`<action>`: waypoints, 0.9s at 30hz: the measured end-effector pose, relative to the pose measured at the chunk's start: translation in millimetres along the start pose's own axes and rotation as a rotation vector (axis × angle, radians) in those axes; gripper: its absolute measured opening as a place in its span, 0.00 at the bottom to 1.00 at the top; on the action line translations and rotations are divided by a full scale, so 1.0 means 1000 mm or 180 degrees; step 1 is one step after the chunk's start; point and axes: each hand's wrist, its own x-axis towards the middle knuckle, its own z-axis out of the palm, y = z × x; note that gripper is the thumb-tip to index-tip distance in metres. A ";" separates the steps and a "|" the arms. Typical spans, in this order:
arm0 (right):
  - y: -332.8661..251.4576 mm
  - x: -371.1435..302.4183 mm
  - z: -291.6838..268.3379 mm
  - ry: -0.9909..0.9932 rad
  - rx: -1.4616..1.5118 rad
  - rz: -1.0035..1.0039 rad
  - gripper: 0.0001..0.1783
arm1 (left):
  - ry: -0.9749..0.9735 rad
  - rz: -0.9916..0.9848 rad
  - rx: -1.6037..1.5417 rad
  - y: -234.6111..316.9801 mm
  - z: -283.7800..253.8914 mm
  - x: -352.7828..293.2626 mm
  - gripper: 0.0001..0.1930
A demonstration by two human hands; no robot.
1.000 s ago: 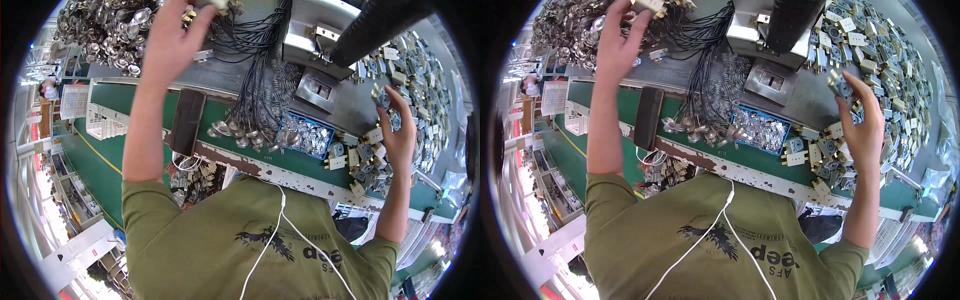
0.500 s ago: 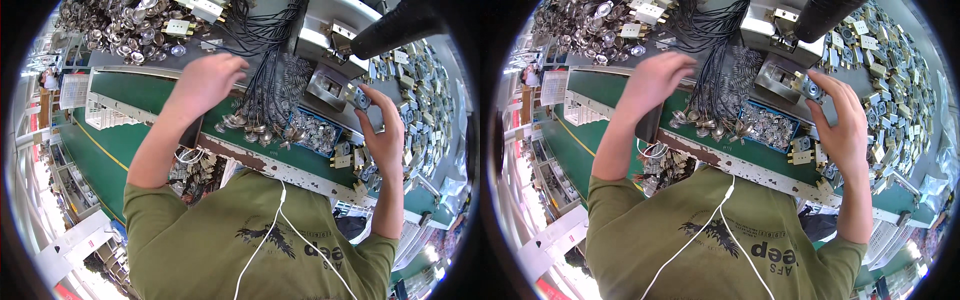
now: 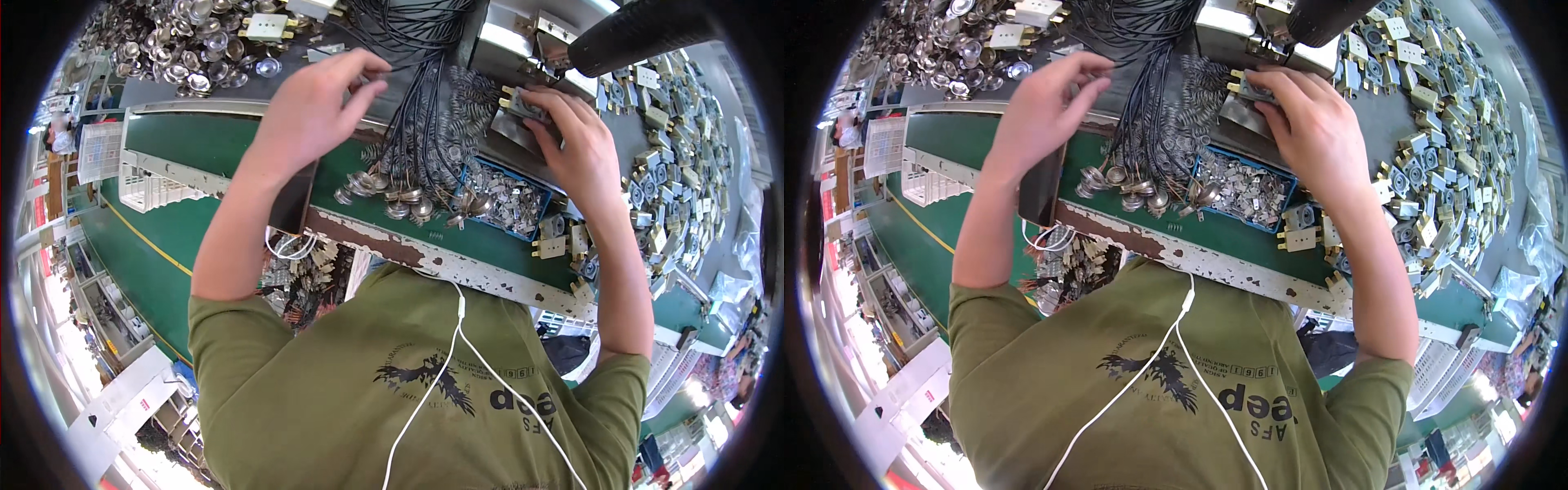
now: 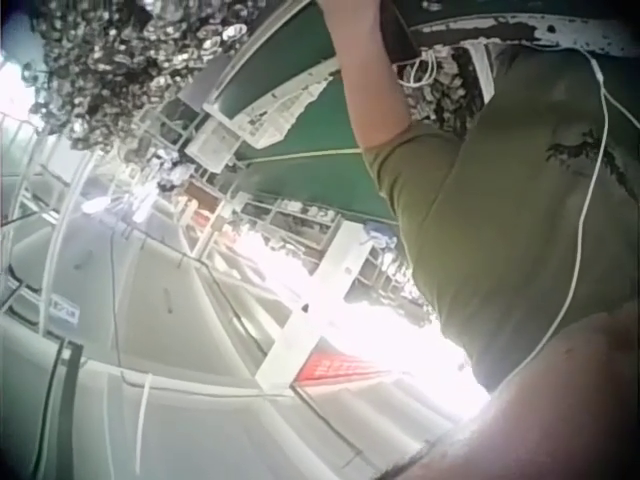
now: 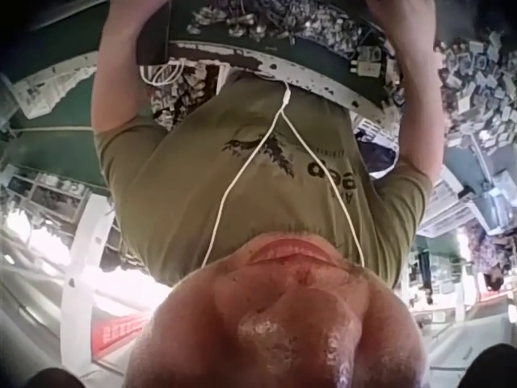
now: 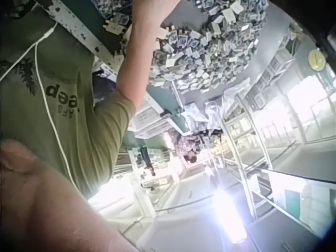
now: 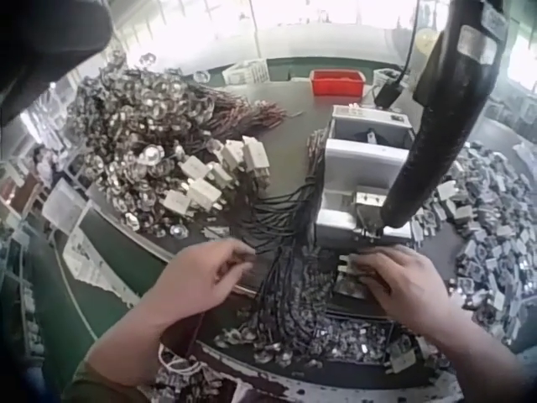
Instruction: Assembling small electronic components on an industrial production line using an electric screwdriver.
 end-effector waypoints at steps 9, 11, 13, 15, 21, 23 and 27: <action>-0.006 -0.008 0.006 0.0228 -0.0284 -0.0081 0.17 | 0.0115 0.0370 -0.0594 0.028 -0.004 0.016 0.09; -0.009 -0.007 0.004 0.0150 -0.0327 -0.0071 0.18 | 0.0102 0.0358 -0.0587 0.029 -0.002 0.019 0.10; -0.010 -0.014 -0.002 0.0053 -0.0449 0.0036 0.19 | 0.0082 0.0359 -0.0583 0.034 -0.006 0.023 0.12; -0.009 -0.017 -0.003 -0.0043 -0.0556 0.0143 0.19 | -0.0100 0.0320 -0.0871 0.047 -0.016 0.025 0.12; -0.050 -0.014 -0.020 0.0030 -0.0049 0.0086 0.22 | 0.0113 0.0101 -0.0965 0.047 -0.020 0.030 0.11; -0.078 -0.004 -0.011 -0.0332 0.0151 0.0057 0.19 | 0.0084 0.0011 -0.1030 0.048 -0.021 0.033 0.11; -0.092 0.012 0.012 -0.0807 -0.0177 -0.0013 0.10 | 0.0185 0.0258 -0.1006 0.046 -0.016 0.044 0.13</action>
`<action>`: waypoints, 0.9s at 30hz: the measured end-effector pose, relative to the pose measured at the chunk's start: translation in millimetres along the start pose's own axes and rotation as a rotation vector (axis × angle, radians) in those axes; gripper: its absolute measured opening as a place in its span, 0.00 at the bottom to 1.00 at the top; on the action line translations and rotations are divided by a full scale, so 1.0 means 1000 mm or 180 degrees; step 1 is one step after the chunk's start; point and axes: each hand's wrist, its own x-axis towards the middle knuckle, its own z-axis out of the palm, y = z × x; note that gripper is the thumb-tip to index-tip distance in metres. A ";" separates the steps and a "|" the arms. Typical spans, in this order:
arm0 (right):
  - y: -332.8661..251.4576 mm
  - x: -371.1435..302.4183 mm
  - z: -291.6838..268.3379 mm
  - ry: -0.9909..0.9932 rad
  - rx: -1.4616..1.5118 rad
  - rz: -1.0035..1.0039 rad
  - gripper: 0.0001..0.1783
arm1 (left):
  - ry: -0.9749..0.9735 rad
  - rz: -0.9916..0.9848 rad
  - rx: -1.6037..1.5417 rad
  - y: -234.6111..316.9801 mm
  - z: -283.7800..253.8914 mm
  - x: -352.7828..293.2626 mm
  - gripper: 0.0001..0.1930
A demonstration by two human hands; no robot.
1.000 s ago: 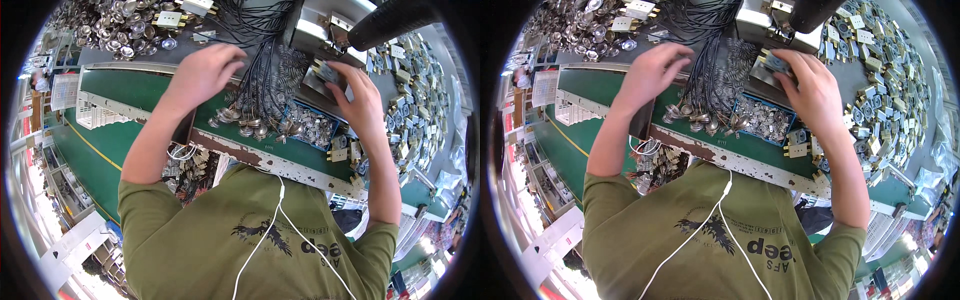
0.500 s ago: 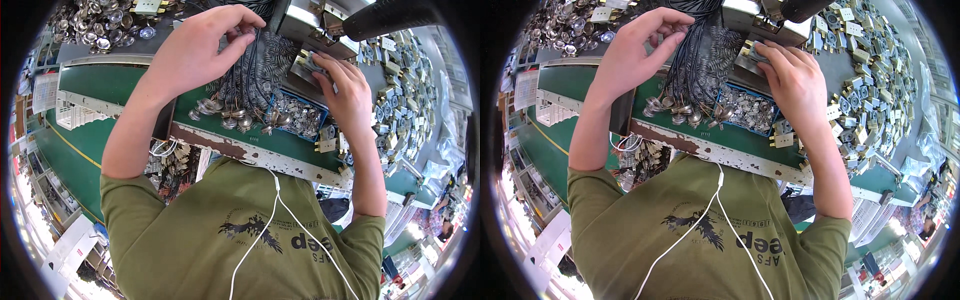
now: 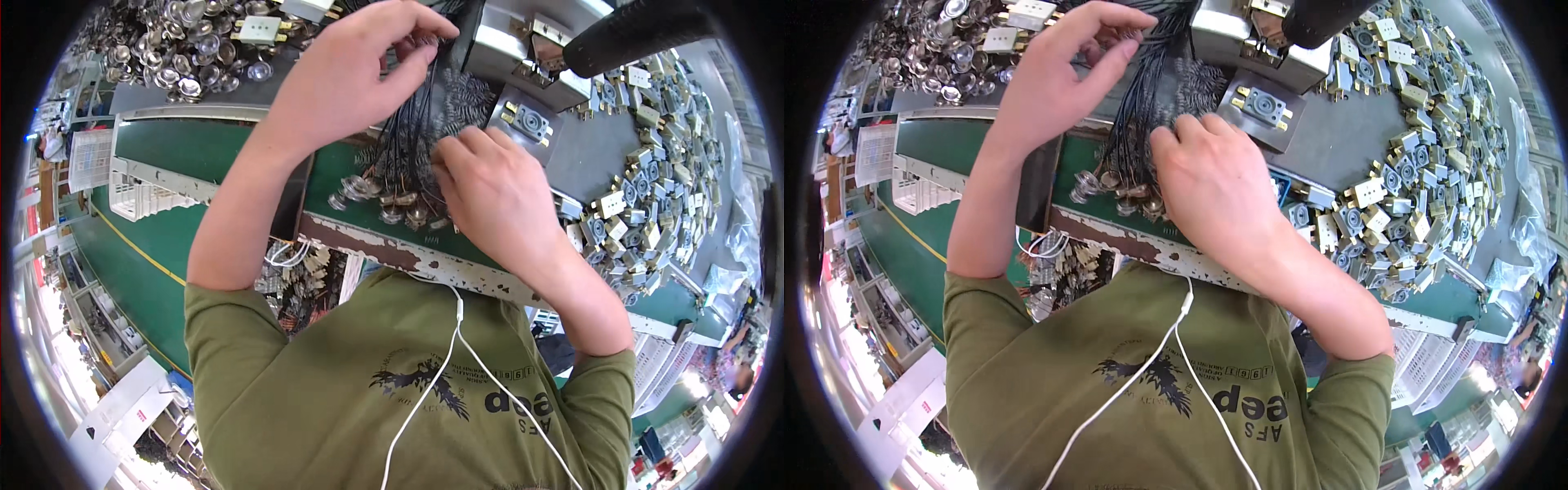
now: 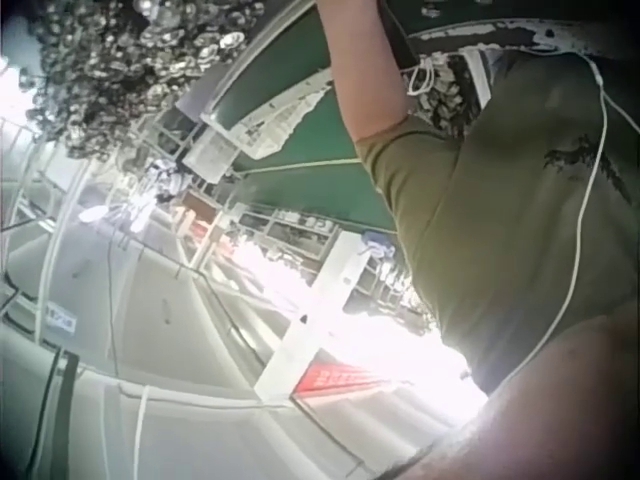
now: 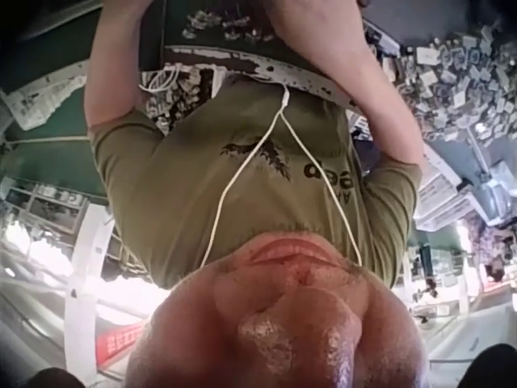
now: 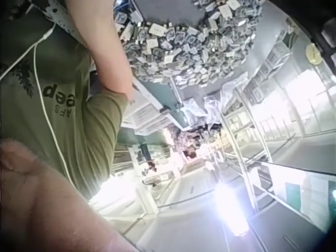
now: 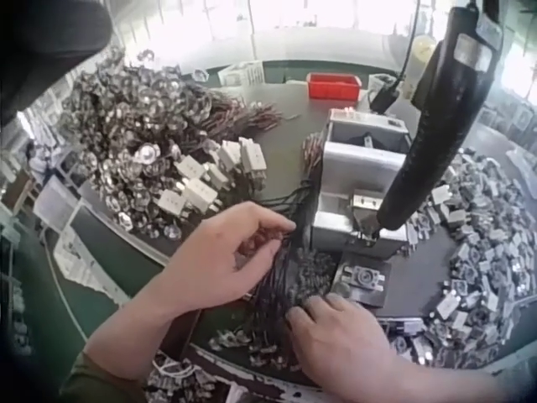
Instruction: Assembling small electronic components on an industrial production line using an electric screwdriver.
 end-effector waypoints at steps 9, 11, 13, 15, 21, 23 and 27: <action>0.004 0.001 0.001 -0.0226 0.0273 -0.0012 0.13 | 0.0357 0.1242 0.0627 -0.042 0.028 0.018 0.09; 0.004 0.001 -0.004 -0.0133 0.0382 0.0079 0.11 | 0.0357 0.1092 0.0485 -0.040 0.025 0.014 0.09; 0.011 -0.002 -0.022 -0.0070 0.0521 0.0200 0.09 | 0.0327 0.0923 0.0499 -0.044 0.024 0.011 0.09; 0.022 0.000 -0.039 -0.0251 0.1147 0.0501 0.10 | 0.0281 0.1080 0.0766 -0.051 0.025 0.011 0.09; 0.034 -0.033 -0.024 -0.0809 0.3908 0.2662 0.20 | 0.0378 0.1623 0.1515 -0.075 0.036 0.020 0.09; 0.030 -0.046 -0.024 -0.0598 0.3666 0.2544 0.16 | 0.0307 0.1699 0.1260 -0.078 0.040 0.020 0.09; 0.043 -0.054 -0.027 0.0221 0.0246 0.0807 0.13 | 0.0322 0.1286 0.0977 -0.077 0.038 0.017 0.07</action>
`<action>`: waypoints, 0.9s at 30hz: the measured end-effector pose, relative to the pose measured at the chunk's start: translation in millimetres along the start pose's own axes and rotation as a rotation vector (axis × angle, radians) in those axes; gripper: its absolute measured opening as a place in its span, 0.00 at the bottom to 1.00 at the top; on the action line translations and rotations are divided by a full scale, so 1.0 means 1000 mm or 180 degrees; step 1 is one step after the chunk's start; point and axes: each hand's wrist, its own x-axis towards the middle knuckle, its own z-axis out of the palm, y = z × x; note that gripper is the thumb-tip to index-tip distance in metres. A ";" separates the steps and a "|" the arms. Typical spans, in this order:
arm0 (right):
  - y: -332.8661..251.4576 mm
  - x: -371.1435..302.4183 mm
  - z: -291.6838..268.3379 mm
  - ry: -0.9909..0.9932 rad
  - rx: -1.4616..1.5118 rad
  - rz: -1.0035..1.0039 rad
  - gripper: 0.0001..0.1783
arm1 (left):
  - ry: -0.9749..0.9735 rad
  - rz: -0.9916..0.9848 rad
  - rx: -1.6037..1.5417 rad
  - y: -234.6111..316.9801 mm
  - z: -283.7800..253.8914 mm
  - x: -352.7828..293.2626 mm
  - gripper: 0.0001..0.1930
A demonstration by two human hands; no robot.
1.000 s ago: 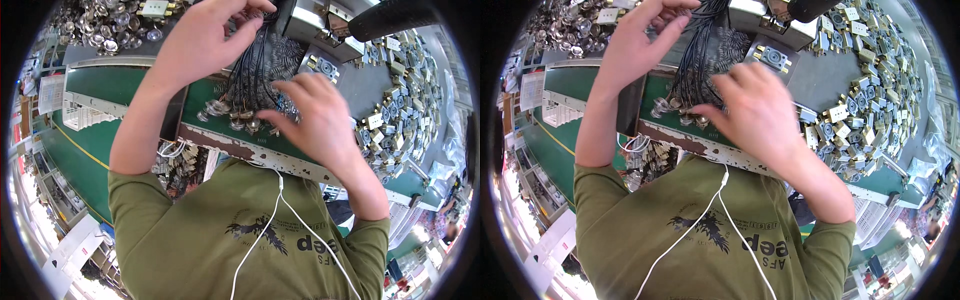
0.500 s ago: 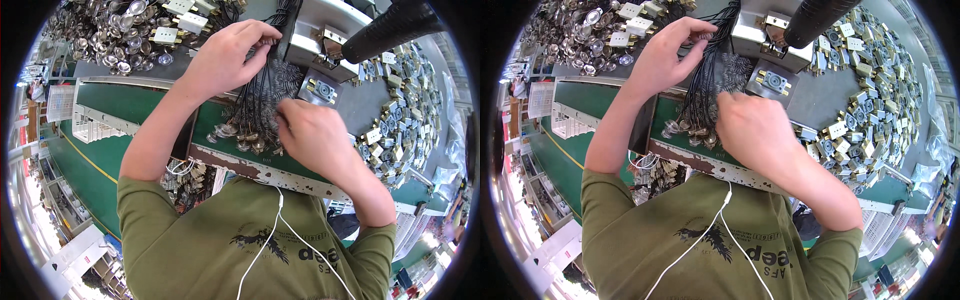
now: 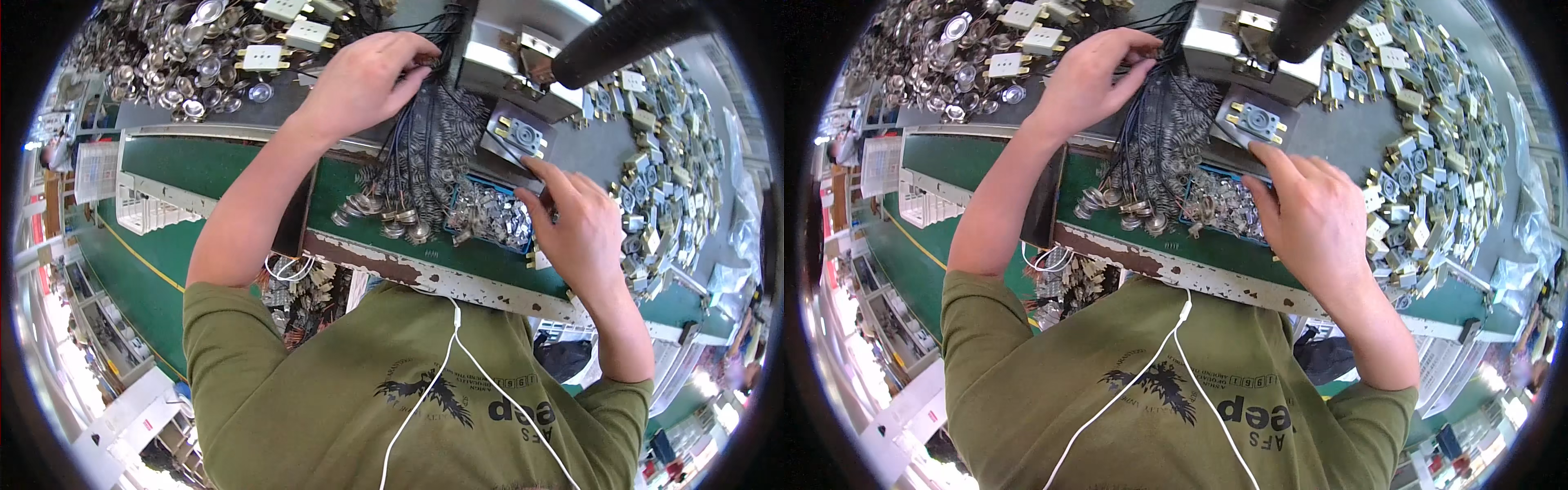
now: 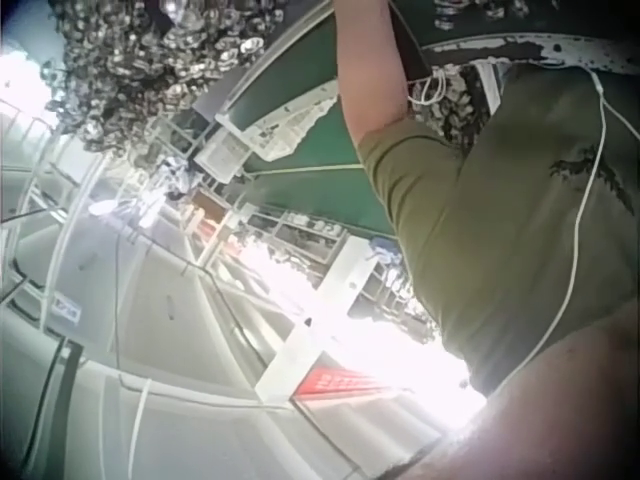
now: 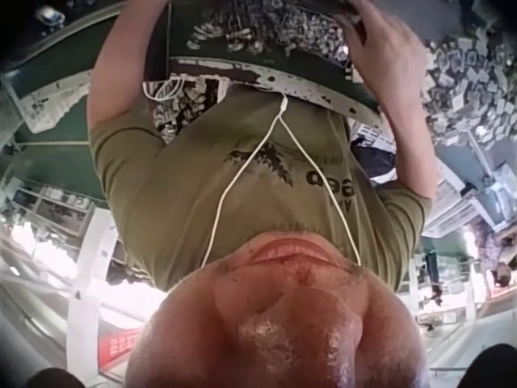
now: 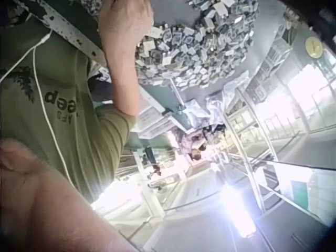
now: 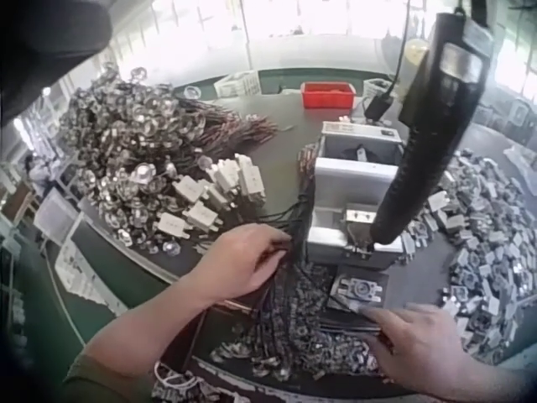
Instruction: Assembling small electronic components on an industrial production line using an electric screwdriver.
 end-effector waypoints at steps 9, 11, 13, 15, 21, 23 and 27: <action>0.030 -0.007 0.021 0.0476 0.0172 0.0492 0.13 | -0.0441 0.0241 -0.0649 0.064 -0.008 0.030 0.09; 0.032 -0.005 0.021 0.0492 0.0097 0.0241 0.14 | -0.0412 0.0207 -0.0630 0.063 -0.001 0.031 0.08; 0.037 0.001 0.022 0.0532 0.0094 0.0232 0.14 | -0.0430 0.0164 -0.0675 0.065 0.003 0.034 0.08; 0.037 0.001 0.019 0.0484 0.0082 0.0286 0.16 | -0.0446 0.0104 -0.0723 0.069 0.006 0.036 0.07; 0.033 -0.004 -0.010 0.0327 0.0839 -0.0210 0.19 | -0.0671 0.0231 -0.0538 0.071 0.005 0.041 0.07; 0.040 0.008 -0.006 0.0388 0.0715 -0.0128 0.19 | -0.0770 -0.0024 -0.0625 0.071 0.004 0.040 0.07; 0.051 0.037 0.017 0.0571 0.0327 -0.0641 0.16 | -0.0627 -0.0031 -0.0594 0.066 0.005 0.038 0.06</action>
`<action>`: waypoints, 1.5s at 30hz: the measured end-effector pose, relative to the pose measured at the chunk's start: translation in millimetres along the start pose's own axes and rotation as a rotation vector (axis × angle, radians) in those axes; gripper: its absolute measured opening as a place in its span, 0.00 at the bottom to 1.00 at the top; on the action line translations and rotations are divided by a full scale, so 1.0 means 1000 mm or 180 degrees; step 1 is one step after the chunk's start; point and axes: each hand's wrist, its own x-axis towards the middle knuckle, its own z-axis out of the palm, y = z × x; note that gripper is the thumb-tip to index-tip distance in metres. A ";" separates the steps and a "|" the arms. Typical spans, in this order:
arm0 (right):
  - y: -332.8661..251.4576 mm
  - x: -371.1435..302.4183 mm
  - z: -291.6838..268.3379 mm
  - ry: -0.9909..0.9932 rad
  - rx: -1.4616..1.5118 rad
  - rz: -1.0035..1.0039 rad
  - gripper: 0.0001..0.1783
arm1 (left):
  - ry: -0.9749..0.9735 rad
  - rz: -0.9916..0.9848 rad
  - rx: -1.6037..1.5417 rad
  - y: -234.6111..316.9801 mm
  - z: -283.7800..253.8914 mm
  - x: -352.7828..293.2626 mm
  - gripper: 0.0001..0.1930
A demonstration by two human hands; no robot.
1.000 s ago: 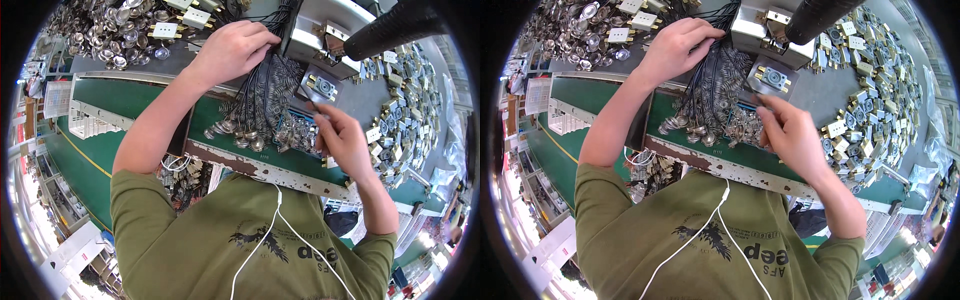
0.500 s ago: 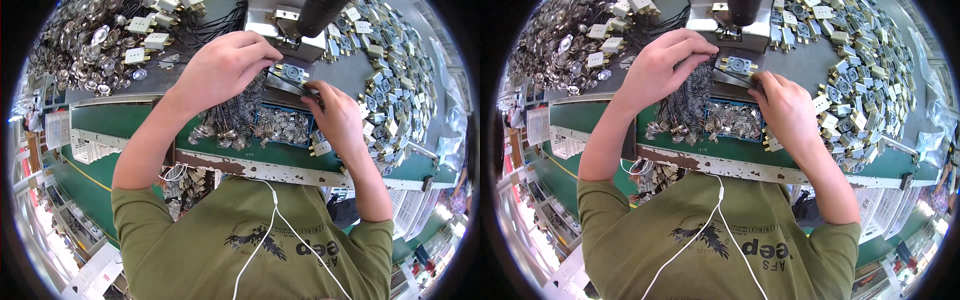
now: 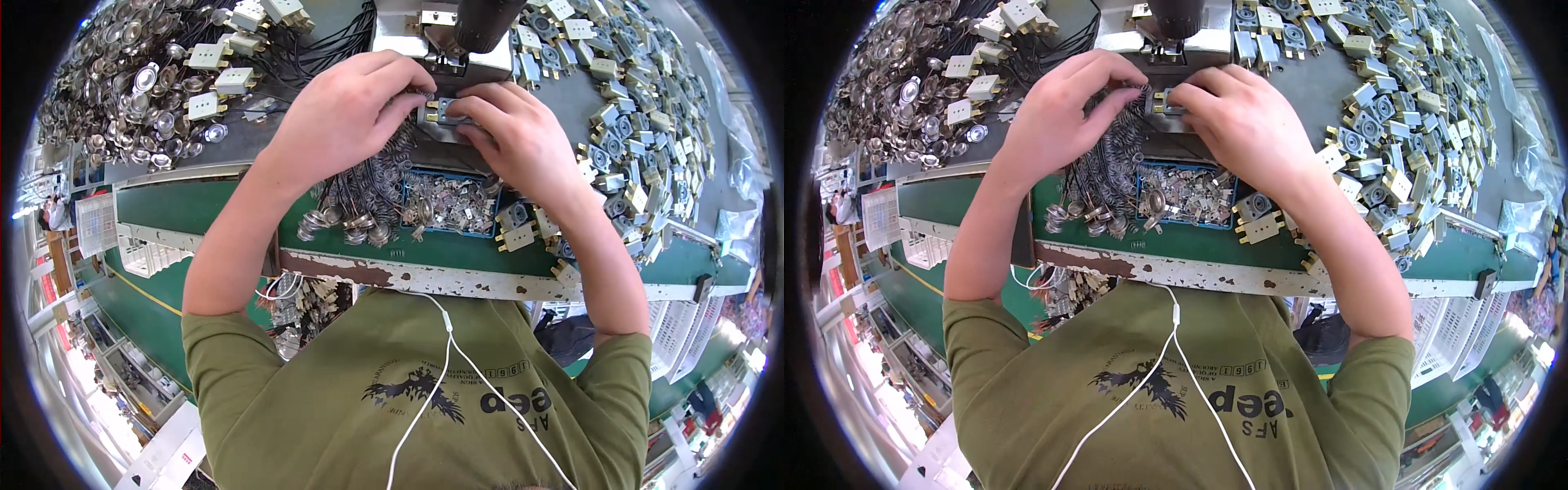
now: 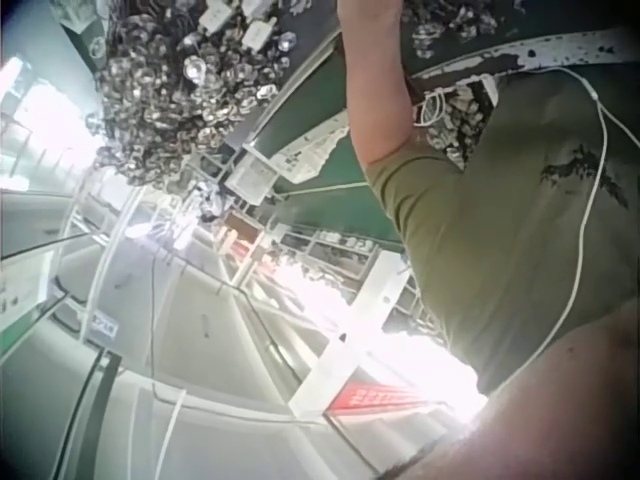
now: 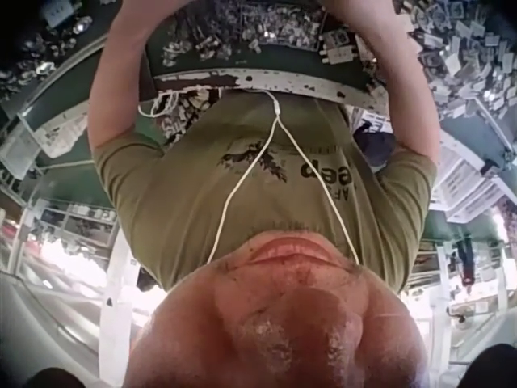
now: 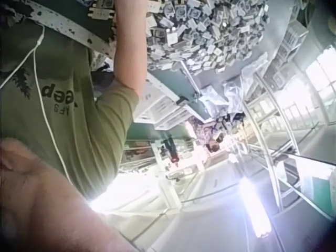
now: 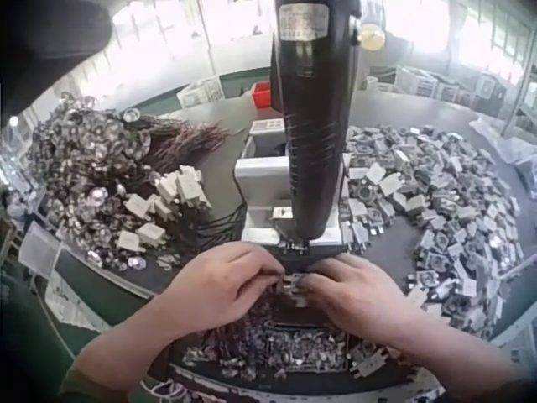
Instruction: Assembling small electronic components on an industrial production line using an electric screwdriver.
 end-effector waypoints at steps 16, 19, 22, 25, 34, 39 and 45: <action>-0.010 0.002 0.008 0.0156 -0.0487 0.0087 0.12 | 0.0158 -0.0254 -0.0217 -0.003 -0.008 -0.016 0.05; -0.011 -0.001 0.008 0.0248 -0.0543 0.0017 0.11 | 0.0078 -0.0210 -0.0129 -0.003 -0.008 -0.017 0.06; -0.011 -0.005 0.006 0.0219 -0.0624 -0.0032 0.11 | 0.0113 -0.0121 -0.0137 0.000 -0.006 -0.014 0.06; -0.015 -0.004 -0.001 0.0359 -0.0666 -0.0127 0.11 | 0.0077 0.0042 -0.0138 0.000 -0.001 -0.009 0.06; -0.047 -0.045 -0.003 -0.0081 -0.0680 0.0277 0.09 | -0.0042 0.0372 0.0041 0.005 0.029 0.009 0.05; -0.051 -0.051 -0.005 -0.0138 0.0611 0.1135 0.12 | -0.0158 0.0336 0.0242 0.007 0.032 0.012 0.05; -0.051 -0.053 -0.014 -0.0106 0.1139 0.1100 0.20 | -0.0349 0.0082 0.0331 0.013 0.029 0.012 0.06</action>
